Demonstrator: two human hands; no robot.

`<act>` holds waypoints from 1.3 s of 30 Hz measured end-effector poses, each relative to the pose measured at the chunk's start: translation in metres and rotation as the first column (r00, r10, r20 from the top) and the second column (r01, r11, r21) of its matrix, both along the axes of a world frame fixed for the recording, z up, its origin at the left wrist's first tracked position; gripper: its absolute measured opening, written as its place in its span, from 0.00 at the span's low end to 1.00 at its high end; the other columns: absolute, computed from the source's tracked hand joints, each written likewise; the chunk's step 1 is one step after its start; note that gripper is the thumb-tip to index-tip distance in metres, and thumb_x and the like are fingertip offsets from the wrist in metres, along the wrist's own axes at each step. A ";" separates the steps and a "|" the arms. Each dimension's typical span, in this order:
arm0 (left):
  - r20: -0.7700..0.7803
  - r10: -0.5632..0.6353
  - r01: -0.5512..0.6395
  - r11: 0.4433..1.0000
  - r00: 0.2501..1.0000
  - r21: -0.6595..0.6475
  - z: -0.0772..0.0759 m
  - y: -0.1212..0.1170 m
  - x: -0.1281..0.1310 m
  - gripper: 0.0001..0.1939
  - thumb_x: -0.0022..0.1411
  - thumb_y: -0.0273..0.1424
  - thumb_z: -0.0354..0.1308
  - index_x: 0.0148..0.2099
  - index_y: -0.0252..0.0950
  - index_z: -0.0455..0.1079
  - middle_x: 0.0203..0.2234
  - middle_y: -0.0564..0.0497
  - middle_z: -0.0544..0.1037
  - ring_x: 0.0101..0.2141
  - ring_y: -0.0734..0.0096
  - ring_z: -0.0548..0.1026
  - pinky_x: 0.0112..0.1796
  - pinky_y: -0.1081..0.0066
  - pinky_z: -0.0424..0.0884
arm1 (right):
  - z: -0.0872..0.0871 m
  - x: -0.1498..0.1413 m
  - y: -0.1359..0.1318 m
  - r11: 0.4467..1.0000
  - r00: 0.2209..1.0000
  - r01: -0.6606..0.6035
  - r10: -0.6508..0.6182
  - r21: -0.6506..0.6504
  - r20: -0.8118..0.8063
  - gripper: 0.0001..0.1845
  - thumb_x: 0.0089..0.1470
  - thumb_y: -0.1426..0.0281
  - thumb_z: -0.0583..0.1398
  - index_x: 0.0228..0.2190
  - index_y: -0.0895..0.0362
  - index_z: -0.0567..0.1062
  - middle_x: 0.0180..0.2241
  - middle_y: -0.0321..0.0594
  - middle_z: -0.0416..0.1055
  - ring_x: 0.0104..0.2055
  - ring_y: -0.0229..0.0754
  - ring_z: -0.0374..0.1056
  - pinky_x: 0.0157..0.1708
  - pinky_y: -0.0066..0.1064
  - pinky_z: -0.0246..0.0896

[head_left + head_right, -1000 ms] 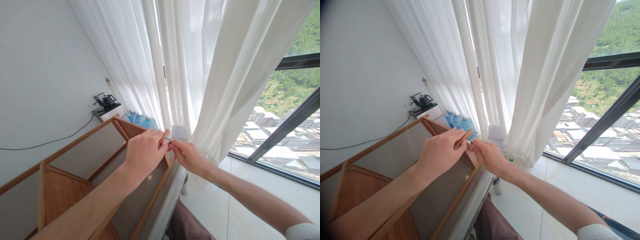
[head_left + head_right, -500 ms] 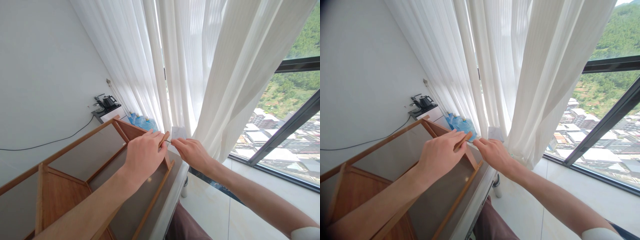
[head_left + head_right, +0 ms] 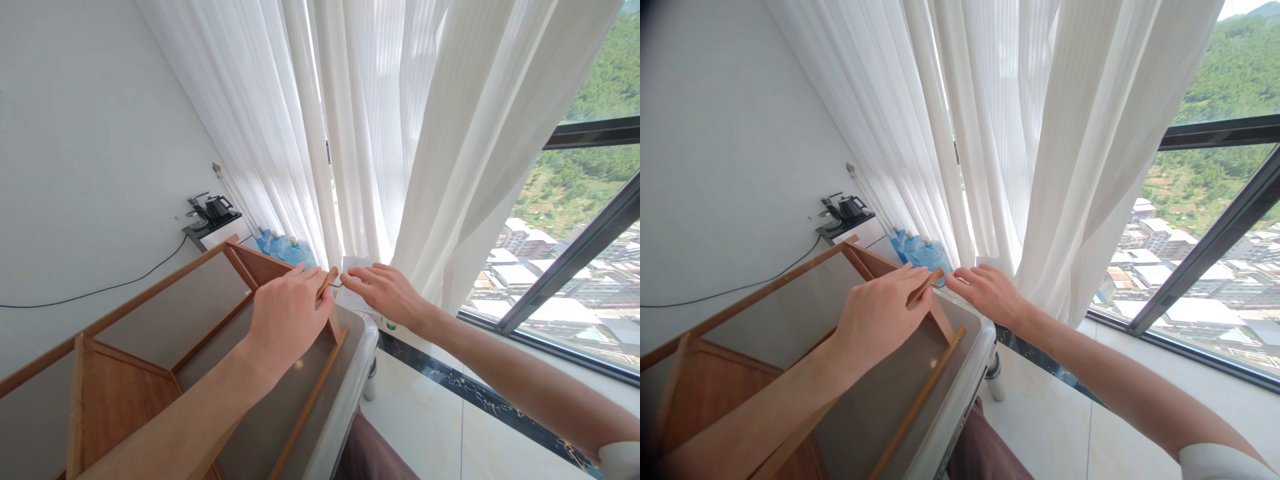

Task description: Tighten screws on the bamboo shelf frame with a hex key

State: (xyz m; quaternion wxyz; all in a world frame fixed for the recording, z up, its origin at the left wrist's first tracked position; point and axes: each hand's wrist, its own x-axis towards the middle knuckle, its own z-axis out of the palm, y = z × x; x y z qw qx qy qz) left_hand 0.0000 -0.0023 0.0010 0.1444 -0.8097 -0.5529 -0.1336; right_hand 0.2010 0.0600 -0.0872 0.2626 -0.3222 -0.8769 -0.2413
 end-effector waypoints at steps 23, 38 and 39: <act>-0.036 0.017 -0.017 1.000 0.999 -0.002 -0.002 0.000 0.000 0.09 0.69 0.32 0.51 0.42 0.44 0.73 0.39 0.55 0.83 0.53 0.60 0.78 0.33 0.70 0.71 | -0.018 -0.010 -0.016 0.878 0.924 -0.139 -0.050 -0.457 -0.378 0.13 0.70 0.72 0.48 0.44 0.54 0.71 0.35 0.38 0.75 0.29 0.35 0.69 0.28 0.26 0.54; -0.034 0.030 -0.030 0.999 0.999 0.018 -0.002 0.001 0.001 0.11 0.67 0.32 0.52 0.48 0.44 0.73 0.45 0.54 0.83 0.46 0.58 0.81 0.36 0.67 0.72 | -0.026 -0.017 -0.013 0.917 0.949 -0.102 -0.026 -0.385 -0.313 0.12 0.69 0.72 0.49 0.42 0.53 0.71 0.33 0.35 0.73 0.27 0.35 0.64 0.28 0.28 0.50; -0.036 0.037 -0.037 0.999 0.999 0.014 -0.002 0.001 0.001 0.10 0.67 0.32 0.52 0.48 0.44 0.73 0.43 0.53 0.83 0.44 0.58 0.82 0.36 0.67 0.72 | -0.026 -0.017 -0.013 0.921 0.953 -0.095 -0.026 -0.379 -0.303 0.12 0.69 0.73 0.49 0.42 0.53 0.71 0.32 0.35 0.73 0.27 0.34 0.63 0.27 0.28 0.50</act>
